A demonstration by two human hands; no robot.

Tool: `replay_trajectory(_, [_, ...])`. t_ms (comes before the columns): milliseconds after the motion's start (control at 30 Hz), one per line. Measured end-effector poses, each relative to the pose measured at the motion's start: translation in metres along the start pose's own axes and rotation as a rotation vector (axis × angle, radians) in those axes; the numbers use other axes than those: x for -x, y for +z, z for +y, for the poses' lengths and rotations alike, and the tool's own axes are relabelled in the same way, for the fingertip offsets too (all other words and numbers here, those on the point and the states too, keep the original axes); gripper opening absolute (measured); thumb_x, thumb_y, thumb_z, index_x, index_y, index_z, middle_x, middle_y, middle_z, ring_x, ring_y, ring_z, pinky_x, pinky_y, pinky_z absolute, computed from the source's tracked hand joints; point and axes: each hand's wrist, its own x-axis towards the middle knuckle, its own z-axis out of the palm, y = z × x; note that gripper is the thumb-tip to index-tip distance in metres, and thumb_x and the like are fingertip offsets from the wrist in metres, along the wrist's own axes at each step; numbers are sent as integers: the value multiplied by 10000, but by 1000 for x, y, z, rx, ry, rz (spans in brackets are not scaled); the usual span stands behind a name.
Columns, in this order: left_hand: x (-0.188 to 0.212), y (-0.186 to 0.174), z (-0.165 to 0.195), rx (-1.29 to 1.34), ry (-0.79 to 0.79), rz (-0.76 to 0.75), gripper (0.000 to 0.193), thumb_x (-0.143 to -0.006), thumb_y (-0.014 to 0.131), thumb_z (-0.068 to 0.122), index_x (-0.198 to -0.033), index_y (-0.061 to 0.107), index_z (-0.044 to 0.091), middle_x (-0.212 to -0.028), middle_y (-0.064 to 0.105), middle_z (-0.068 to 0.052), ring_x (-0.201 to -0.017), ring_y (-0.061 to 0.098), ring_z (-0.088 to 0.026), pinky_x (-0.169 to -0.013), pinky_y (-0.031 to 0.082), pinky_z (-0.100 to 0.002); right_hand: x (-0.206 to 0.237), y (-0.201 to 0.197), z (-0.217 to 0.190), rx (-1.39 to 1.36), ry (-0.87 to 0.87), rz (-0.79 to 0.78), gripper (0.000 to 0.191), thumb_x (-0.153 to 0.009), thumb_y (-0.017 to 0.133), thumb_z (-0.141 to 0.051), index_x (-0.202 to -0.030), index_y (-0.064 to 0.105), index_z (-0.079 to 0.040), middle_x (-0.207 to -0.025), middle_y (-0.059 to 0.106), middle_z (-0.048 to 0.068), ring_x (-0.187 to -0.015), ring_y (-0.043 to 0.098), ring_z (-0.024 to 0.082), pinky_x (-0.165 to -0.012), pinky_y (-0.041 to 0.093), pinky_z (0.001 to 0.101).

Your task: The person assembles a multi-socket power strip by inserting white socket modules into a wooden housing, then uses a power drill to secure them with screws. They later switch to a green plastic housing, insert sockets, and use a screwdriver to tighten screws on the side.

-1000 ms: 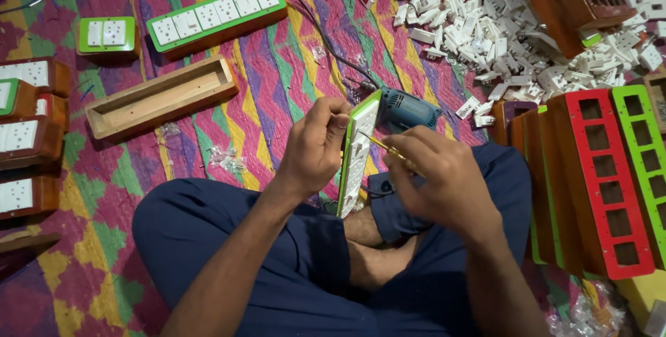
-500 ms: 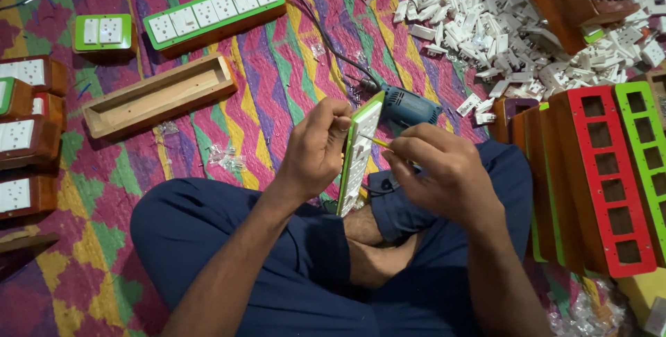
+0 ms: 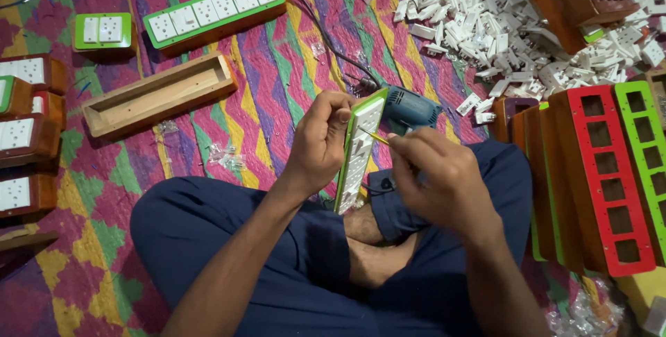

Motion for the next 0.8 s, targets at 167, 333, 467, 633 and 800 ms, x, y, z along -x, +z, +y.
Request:
replay_trajectory(167, [2, -1, 0, -64, 44, 15, 155, -1157, 487, 187, -1133, 527, 39, -974, 618, -64, -832, 616, -140, -741, 524, -298, 0, -5, -10, 12, -58, -4, 208, -839, 761, 48, -1038, 723, 3, -1021, 691, 126, -828, 724, 245, -675, 580, 344])
replay_trajectory(333, [3, 0, 0, -71, 27, 9, 162, -1137, 508, 189, -1120, 546, 31, -933, 604, -58, -790, 596, -144, -717, 514, -301, 0, -1, -9, -17, -21, 52, 187, -876, 759, -11, -1040, 674, 22, -985, 689, 153, -815, 729, 274, -685, 590, 348])
replay_trajectory(467, [4, 0, 0, -93, 102, 47, 168, -1152, 505, 197, -1119, 523, 33, -980, 590, -68, -825, 587, -146, -744, 516, -303, 3, 0, -4, 60, 199, -51, 123, -927, 735, -69, -963, 659, 21, -816, 682, 155, -717, 722, 296, -613, 547, 380])
replay_trajectory(633, [8, 2, -2, -97, 97, 89, 170, -1141, 536, 208, -1122, 538, 39, -970, 616, -61, -815, 618, -129, -721, 521, -293, 3, -3, -2, 7, 49, 39, 100, -944, 743, -34, -1003, 676, 11, -873, 698, 138, -757, 735, 256, -628, 568, 344])
replay_trajectory(800, [10, 4, -3, -49, 54, 76, 138, -1125, 559, 175, -1120, 557, 37, -938, 643, -47, -788, 643, -107, -690, 531, -277, 4, -9, 0, -37, -17, 53, 161, -894, 731, -30, -1051, 702, -5, -948, 697, 146, -808, 742, 232, -667, 593, 318])
